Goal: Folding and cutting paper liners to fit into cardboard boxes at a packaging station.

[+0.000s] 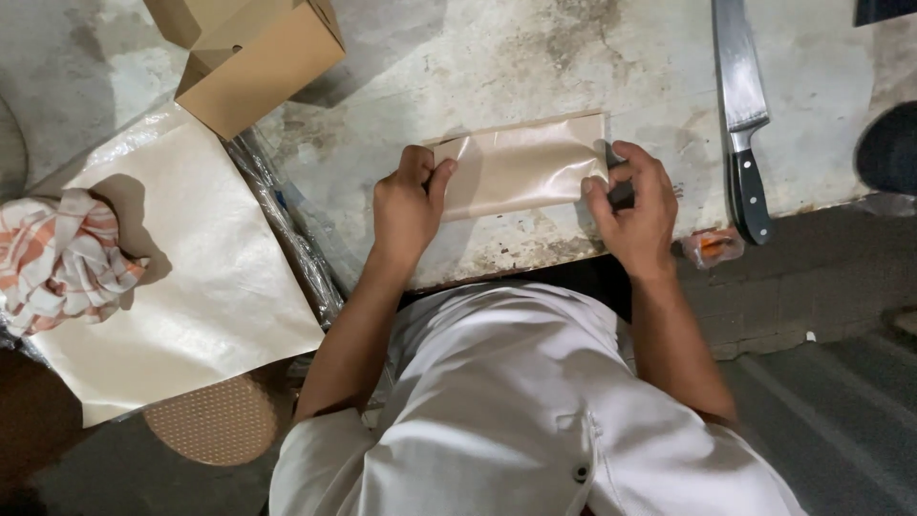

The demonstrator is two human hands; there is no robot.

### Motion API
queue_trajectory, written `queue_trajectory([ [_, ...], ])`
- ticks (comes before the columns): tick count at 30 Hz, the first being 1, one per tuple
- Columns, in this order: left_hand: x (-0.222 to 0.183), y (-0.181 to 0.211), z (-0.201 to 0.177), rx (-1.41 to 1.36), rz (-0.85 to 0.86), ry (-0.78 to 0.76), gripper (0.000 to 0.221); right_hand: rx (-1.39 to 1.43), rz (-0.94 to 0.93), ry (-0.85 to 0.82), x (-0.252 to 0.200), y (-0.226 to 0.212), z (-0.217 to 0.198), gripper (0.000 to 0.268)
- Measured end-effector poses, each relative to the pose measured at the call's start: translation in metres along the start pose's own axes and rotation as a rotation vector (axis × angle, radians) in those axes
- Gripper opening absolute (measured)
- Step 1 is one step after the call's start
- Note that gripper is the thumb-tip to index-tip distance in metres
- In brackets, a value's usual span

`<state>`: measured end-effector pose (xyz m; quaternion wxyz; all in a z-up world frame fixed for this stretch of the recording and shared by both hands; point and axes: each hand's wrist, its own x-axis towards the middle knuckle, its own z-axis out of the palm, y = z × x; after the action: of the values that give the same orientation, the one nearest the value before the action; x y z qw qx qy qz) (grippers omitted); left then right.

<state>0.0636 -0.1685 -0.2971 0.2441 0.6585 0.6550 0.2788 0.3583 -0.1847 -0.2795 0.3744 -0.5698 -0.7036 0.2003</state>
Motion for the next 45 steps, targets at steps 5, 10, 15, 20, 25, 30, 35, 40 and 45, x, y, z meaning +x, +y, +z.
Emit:
queue_trajectory([
  [5, 0.005, -0.001, -0.001, 0.017, -0.025, -0.001, 0.027, -0.009, -0.005, 0.026, 0.004, -0.002, 0.002, 0.041],
  [10, 0.008, 0.004, -0.004, -0.004, -0.071, -0.027, 0.027, -0.044, -0.072, 0.022, 0.011, -0.008, 0.002, 0.031],
  [15, 0.006, 0.002, 0.001, 0.035, -0.082, -0.013, 0.028, -0.078, -0.123, -0.042, 0.022, -0.024, -0.003, 0.022],
  [20, 0.009, 0.031, -0.016, 0.058, -0.110, -0.016, 0.034, -0.101, -0.126, -0.083, 0.026, -0.025, -0.007, 0.023],
  [25, 0.010, 0.044, -0.022, 0.333, 0.170, 0.194, 0.022, -0.192, -0.139, -0.137, 0.029, -0.027, -0.008, 0.031],
  [30, 0.006, 0.025, -0.004, 0.433, 0.289, 0.283, 0.020, -0.194, -0.123, -0.148, 0.032, -0.035, -0.009, 0.034],
  [35, 0.001, 0.035, -0.010, 0.483, 0.319, 0.244, 0.050, -0.204, -0.123, -0.176, 0.031, -0.032, -0.010, 0.036],
  [40, -0.006, 0.039, -0.005, 0.513, 0.330, 0.188, 0.072, -0.270, -0.042, -0.202, 0.023, -0.035, -0.001, 0.043],
  [45, -0.011, 0.038, 0.002, 0.541, 0.343, 0.154, 0.072, -0.315, -0.078, -0.326, 0.042, -0.098, 0.015, 0.052],
])
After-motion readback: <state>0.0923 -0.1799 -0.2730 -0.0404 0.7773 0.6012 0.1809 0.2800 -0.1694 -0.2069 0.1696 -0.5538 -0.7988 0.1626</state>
